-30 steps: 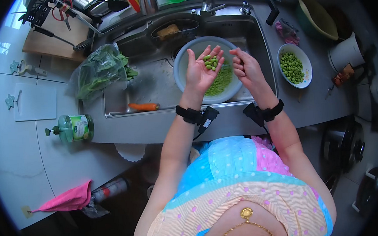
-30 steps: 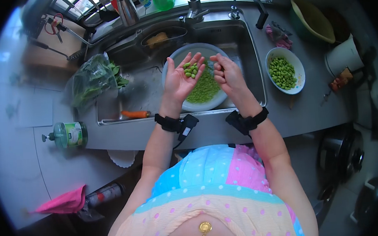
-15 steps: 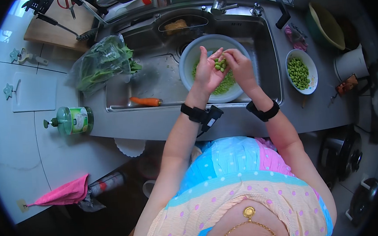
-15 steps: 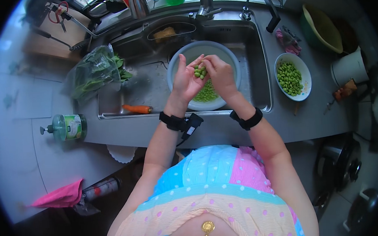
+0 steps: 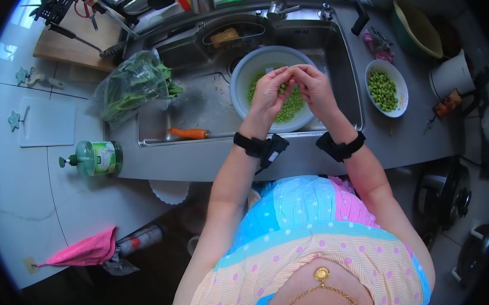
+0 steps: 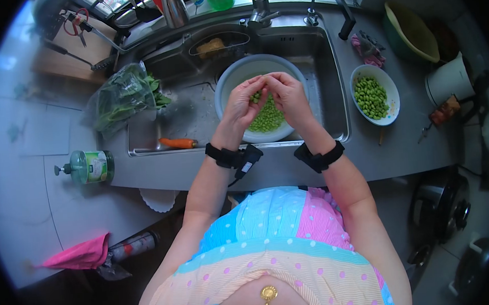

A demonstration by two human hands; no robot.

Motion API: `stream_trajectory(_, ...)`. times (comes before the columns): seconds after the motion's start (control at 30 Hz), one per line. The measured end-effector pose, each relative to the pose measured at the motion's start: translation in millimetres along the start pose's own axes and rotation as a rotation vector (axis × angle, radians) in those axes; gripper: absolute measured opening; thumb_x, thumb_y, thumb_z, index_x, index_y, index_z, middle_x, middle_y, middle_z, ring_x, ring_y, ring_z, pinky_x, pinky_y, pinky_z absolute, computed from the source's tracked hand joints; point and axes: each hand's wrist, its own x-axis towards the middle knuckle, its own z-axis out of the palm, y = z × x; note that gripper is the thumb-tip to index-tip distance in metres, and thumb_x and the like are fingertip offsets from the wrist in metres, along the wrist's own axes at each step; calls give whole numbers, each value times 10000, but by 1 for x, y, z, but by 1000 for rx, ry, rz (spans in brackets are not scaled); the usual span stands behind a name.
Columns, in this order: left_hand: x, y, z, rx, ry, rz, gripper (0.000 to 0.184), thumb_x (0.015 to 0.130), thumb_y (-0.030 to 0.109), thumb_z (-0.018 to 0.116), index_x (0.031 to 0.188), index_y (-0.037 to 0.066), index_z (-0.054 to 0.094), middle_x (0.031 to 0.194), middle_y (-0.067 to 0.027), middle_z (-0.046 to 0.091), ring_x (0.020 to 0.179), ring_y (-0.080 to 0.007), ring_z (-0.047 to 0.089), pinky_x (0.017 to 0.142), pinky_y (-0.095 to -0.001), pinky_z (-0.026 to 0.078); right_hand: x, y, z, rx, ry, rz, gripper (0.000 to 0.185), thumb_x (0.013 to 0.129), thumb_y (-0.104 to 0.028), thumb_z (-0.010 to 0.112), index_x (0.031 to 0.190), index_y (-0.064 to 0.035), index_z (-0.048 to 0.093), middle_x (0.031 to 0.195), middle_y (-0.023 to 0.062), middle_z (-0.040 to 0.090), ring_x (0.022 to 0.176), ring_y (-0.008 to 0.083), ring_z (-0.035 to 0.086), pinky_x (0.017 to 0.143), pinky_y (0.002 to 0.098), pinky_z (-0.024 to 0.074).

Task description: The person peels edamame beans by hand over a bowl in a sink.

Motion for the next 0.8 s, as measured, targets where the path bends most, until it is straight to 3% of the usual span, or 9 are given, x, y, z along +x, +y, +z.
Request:
stream_trajectory(0.07, 0, -1, -2, 11, -5, 9, 168, 841, 54, 556, 999, 0, 536, 919, -80, 580, 849, -129, 574, 762, -235, 517, -2, -2, 3, -33, 12, 8, 124, 862, -163, 544, 896, -45, 561, 613, -48, 443, 448, -6, 346, 368, 139, 242)
stream_trajectory(0.13, 1, 0, -5, -34, -30, 13, 189, 855, 70, 542, 1025, -8, 519, 951, -105, 580, 897, -162, 582, 784, -260, 520, 4, -1, -2, 129, 55, -19, 136, 863, -180, 538, 875, -46, 554, 636, -22, 472, 454, 13, 364, 371, 141, 252)
stream_trajectory(0.27, -5, 9, -1, -302, -36, -15, 287, 904, 235, 469, 1064, -1, 493, 1060, -158, 547, 1040, -251, 530, 894, -340, 470, 7, -8, -12, 419, 96, 72, 174, 862, -218, 527, 828, -48, 545, 681, 31, 518, 503, 64, 419, 380, 160, 290)
stream_trajectory(0.33, -7, 9, -2, -356, -55, -6, 378, 918, 338, 421, 1086, 5, 480, 1113, -172, 523, 1098, -280, 489, 944, -374, 430, 10, -6, -22, 410, -7, 103, 197, 861, -237, 529, 817, -46, 548, 706, 42, 531, 543, 84, 444, 397, 176, 320)
stream_trajectory(0.47, -6, 8, -4, -393, -86, -17, 481, 909, 437, 373, 1122, 14, 454, 1166, -167, 490, 1154, -290, 434, 997, -406, 365, 16, 4, -35, 465, -215, 149, 217, 859, -246, 536, 803, -38, 555, 722, 47, 538, 604, 97, 473, 417, 197, 350)
stream_trajectory(0.57, -7, 7, -4, -403, -98, -20, 504, 899, 463, 379, 1139, 23, 434, 1159, -158, 490, 1143, -281, 442, 988, -400, 369, 10, -5, -13, 498, -62, 114, 217, 862, -250, 537, 797, -44, 562, 723, 37, 537, 576, 87, 469, 423, 192, 344)
stream_trajectory(0.67, -7, 7, -3, -406, -112, -25, 527, 885, 493, 393, 1152, 39, 412, 1125, -139, 508, 1112, -265, 467, 972, -387, 380, 12, -7, -14, 511, -52, 136, 178, 859, -218, 548, 817, -49, 583, 668, 22, 529, 543, 89, 465, 433, 186, 347)
stream_trajectory(0.77, -5, 7, -6, -428, -136, -17, 555, 882, 506, 378, 1159, 26, 405, 1152, -156, 490, 1121, -273, 456, 974, -389, 377, 9, -8, -15, -128, -85, 75, 139, 843, -168, 568, 857, -34, 601, 672, 12, 570, 554, 118, 518, 500, 215, 418)
stream_trajectory(0.8, -3, 7, -8, -442, -147, -11, 564, 884, 505, 365, 1156, 13, 409, 1169, -172, 478, 1127, -283, 450, 979, -397, 373, 10, -1, -12, -286, -68, -129, 135, 836, -154, 573, 875, -27, 600, 684, 9, 585, 576, 119, 535, 522, 226, 433)
